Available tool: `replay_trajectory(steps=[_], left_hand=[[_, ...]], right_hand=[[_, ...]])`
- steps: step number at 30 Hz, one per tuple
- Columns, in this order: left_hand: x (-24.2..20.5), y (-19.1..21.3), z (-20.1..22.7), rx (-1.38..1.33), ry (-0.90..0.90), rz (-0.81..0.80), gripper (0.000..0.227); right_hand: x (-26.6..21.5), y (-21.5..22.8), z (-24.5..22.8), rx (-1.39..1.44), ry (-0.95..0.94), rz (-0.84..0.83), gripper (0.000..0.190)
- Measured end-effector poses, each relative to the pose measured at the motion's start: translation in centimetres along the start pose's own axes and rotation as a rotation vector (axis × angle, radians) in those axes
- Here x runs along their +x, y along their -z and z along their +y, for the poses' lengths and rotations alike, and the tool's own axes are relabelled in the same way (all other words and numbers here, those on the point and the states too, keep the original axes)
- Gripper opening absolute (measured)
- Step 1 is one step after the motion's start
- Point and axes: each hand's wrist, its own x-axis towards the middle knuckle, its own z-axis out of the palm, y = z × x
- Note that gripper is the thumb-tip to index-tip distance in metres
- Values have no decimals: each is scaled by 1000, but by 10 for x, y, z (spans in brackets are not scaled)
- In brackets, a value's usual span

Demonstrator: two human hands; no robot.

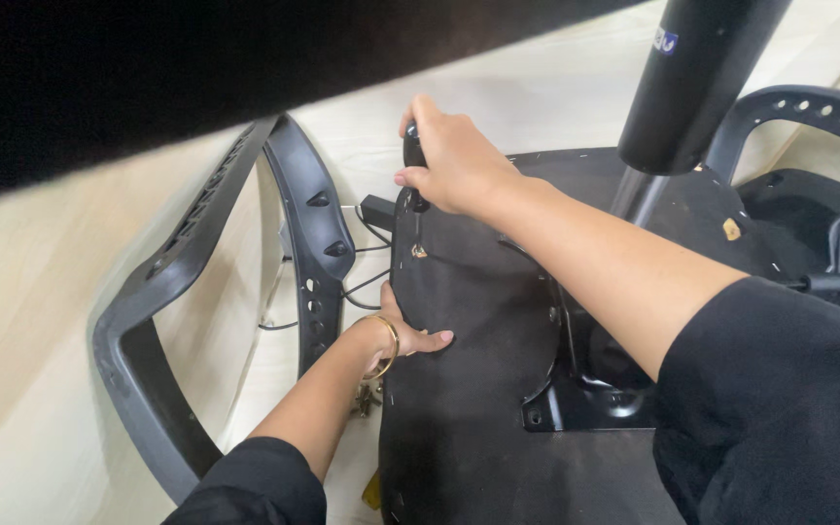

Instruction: The person uses a screwdriver to tighten screws on a black plastic frame component of a chair. They hold the frame steady with one hand while turning the screwdriver with the other, working on multiple fasteners in sequence.

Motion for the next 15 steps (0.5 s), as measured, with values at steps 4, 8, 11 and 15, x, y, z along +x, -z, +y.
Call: replay_trajectory(steps=[4, 8, 11, 15], left_hand=[[-1, 19, 17, 290, -198, 284, 142], [12, 58, 65, -162, -787, 496, 80], [13, 79, 85, 25, -749, 574, 41], [7, 81, 86, -8, -873, 584, 29]], right_hand=[[3, -3, 11, 15, 60, 21, 47], [3, -1, 12, 15, 101, -1, 47], [3, -2, 10, 25, 102, -38, 46], [4, 5, 9, 73, 75, -140, 41]])
